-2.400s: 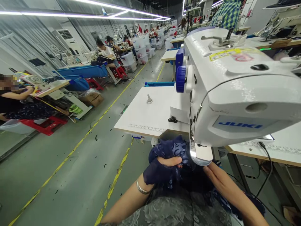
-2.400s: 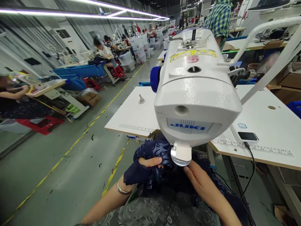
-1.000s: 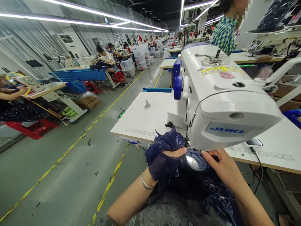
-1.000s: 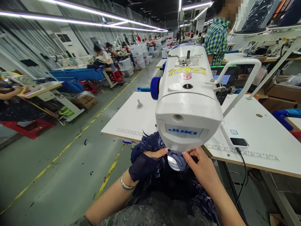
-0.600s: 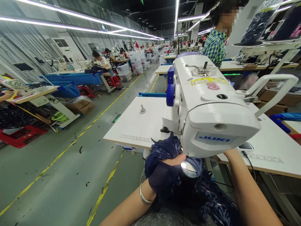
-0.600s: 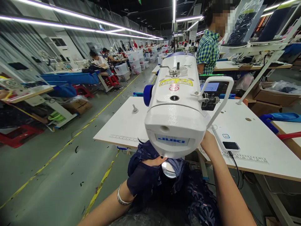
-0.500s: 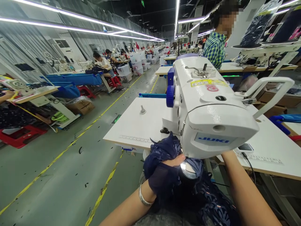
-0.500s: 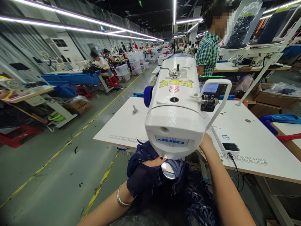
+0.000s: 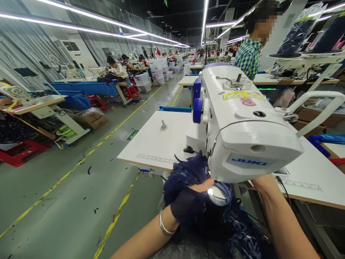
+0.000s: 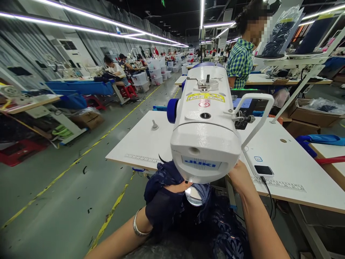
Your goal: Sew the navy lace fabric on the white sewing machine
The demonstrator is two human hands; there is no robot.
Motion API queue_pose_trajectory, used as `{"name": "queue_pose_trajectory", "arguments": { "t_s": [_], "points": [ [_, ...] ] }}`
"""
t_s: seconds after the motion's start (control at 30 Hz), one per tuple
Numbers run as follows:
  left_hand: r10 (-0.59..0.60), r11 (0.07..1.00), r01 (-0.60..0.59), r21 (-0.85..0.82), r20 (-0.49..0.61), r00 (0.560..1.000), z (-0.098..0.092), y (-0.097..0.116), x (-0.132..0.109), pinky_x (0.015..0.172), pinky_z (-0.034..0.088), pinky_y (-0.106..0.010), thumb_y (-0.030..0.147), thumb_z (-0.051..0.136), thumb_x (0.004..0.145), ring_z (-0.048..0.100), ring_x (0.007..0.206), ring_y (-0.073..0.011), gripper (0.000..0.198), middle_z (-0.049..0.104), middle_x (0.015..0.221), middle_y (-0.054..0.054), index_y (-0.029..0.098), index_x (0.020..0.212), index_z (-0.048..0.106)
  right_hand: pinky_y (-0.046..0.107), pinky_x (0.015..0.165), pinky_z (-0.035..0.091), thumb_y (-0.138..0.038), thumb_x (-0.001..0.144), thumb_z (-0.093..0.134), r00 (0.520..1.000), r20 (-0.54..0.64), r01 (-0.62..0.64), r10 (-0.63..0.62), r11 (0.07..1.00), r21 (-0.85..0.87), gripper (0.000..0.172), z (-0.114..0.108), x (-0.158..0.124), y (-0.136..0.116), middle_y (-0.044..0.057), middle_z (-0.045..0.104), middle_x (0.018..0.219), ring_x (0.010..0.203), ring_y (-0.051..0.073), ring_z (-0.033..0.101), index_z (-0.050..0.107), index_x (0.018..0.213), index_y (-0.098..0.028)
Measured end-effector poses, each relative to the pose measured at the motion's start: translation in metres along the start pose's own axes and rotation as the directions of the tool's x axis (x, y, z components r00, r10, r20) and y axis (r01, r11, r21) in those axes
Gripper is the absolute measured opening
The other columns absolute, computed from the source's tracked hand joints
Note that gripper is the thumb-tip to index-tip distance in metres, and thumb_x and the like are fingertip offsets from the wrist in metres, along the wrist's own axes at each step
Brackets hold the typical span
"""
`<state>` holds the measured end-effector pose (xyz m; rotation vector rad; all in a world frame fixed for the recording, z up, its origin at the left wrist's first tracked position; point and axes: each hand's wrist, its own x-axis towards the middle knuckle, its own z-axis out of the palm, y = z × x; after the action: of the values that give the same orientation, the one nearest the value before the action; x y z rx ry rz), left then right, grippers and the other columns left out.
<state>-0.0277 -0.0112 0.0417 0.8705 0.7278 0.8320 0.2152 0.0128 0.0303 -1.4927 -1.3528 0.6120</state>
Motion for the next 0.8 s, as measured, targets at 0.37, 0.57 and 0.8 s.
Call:
{"name": "queue_pose_trajectory", "arguments": {
  "t_s": [0.37, 0.57, 0.8],
  "points": [
    [-0.011, 0.997, 0.014, -0.078, 0.038, 0.999, 0.006, -0.001, -0.001, 0.111, 0.043, -0.042, 0.042, 0.073, 0.078, 0.064, 0.111, -0.025, 0.046, 0.072, 0.115, -0.01, 0.014, 0.115, 0.07, 0.026, 0.055, 0.046, -0.049, 0.078, 0.073, 0.957, 0.198, -0.277, 0.213, 0.873, 0.401, 0.034, 0.022, -0.069, -0.021, 0.003, 0.065, 0.079, 0.058, 0.013, 0.052, 0.071, 0.095, -0.02],
    [0.002, 0.997, 0.001, 0.082, -0.035, 0.999, -0.004, -0.015, 0.006, 0.116, 0.038, -0.041, 0.046, 0.074, 0.075, 0.06, 0.119, -0.0257, 0.045, 0.068, 0.123, -0.007, 0.017, 0.109, 0.072, 0.034, 0.073, 0.05, -0.027, 0.088, 0.063, 0.95, 0.007, 0.311, -0.312, 0.943, -0.121, 0.01, 0.025, -0.079, -0.02, 0.004, 0.068, 0.084, 0.08, 0.022, 0.063, 0.074, 0.087, -0.027],
    [-0.039, 0.99, 0.028, 0.135, 0.076, 0.996, 0.003, 0.001, -0.003, 0.117, 0.037, -0.041, 0.048, 0.06, 0.085, 0.056, 0.126, -0.0257, 0.049, 0.064, 0.13, -0.008, 0.016, 0.122, 0.065, 0.035, 0.076, 0.05, -0.003, 0.088, 0.059, 0.712, 0.068, 0.671, -0.699, 0.649, -0.357, 0.035, 0.022, -0.077, -0.014, 0.005, 0.069, 0.089, 0.082, 0.021, 0.062, 0.068, 0.111, -0.027]
  ]
}}
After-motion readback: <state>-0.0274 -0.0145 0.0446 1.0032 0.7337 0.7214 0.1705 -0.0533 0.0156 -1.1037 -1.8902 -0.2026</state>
